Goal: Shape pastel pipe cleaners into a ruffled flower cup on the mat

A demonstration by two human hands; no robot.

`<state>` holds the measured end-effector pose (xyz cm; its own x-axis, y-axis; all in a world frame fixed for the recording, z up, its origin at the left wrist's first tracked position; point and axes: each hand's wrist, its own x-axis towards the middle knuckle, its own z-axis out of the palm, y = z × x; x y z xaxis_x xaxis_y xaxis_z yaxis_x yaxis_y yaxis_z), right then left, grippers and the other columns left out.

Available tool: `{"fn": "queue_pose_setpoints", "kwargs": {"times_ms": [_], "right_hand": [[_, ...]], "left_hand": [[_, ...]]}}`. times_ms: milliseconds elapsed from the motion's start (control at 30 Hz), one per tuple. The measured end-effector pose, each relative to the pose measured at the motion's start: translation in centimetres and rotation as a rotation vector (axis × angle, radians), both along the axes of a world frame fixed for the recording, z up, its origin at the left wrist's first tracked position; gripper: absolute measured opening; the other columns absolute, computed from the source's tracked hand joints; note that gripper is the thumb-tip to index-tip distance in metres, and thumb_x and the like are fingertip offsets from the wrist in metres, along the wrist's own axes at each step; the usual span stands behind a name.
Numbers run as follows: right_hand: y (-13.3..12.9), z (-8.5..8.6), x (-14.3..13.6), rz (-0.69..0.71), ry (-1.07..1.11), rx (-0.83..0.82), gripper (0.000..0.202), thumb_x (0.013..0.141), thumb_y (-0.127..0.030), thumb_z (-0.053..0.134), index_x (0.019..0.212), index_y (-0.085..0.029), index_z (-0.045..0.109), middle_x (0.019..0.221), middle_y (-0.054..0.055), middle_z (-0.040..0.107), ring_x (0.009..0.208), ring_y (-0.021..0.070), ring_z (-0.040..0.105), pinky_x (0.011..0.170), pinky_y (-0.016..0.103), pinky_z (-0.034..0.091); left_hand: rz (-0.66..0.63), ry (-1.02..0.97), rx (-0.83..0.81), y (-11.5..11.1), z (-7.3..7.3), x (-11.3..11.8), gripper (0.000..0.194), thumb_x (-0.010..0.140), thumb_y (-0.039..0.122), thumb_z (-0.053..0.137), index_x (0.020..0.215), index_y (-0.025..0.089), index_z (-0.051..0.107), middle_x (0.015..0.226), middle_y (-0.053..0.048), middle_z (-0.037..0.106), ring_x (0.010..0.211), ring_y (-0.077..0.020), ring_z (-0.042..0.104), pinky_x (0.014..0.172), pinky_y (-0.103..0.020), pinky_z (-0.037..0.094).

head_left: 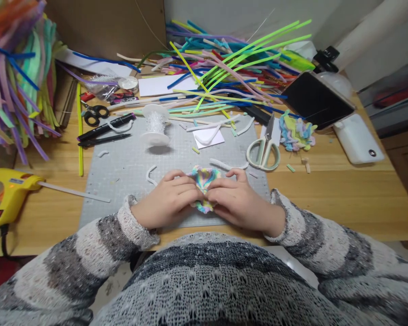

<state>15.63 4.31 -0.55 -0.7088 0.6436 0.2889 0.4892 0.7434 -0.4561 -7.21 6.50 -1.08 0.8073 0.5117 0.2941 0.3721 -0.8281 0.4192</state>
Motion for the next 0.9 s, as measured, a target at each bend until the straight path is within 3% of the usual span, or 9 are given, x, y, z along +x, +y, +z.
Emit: {"fn": "queue_pose_setpoints", "kwargs": {"times_ms": [333,633,733,900], "right_hand": [[-0.3,-0.1,-0.1,-0.109,0.028,-0.049,0.008,0.084,-0.015,0.056,0.088,-0.021,0.056,0.090,-0.001,0.071,0.095,0.0151,0.062,0.092,0.038,0.022],[0.4,0.2,-0.5,-0.122,-0.017,-0.182,0.015,0.077,-0.006,0.054,0.082,-0.020,0.053,0.084,-0.001,0.064,0.086,0.0156,0.057,0.089,0.036,0.024],[1.2,0.2,0.0,-0.050,-0.011,-0.180,0.010,0.081,-0.010,0.054,0.084,-0.020,0.054,0.087,0.000,0.066,0.089,0.0162,0.058,0.090,0.038,0.024],[2.7,0.4,1.7,0.133,-0.068,-0.103,0.015,0.090,-0.013,0.048,0.086,-0.023,0.058,0.098,-0.002,0.070,0.109,0.0164,0.056,0.102,0.046,0.015]], "left_hand": [[0.032,-0.051,-0.017,-0.1,0.0,0.2,0.011,0.086,0.015,0.054,0.092,0.021,0.059,0.089,0.002,0.070,0.090,-0.0141,0.063,0.093,-0.034,0.033],[0.129,0.034,-0.079,-0.3,0.3,0.8,0.009,0.081,0.014,0.054,0.085,0.020,0.060,0.085,-0.001,0.068,0.083,-0.0168,0.062,0.087,-0.035,0.035],[0.174,0.040,-0.103,-0.5,0.5,1.0,0.007,0.082,0.016,0.055,0.084,0.020,0.060,0.083,0.000,0.067,0.081,-0.0166,0.061,0.086,-0.035,0.035],[0.034,0.055,-0.050,-0.2,0.7,0.1,0.017,0.090,0.019,0.052,0.105,0.025,0.059,0.103,0.001,0.070,0.106,-0.0166,0.059,0.098,-0.038,0.027]]}}
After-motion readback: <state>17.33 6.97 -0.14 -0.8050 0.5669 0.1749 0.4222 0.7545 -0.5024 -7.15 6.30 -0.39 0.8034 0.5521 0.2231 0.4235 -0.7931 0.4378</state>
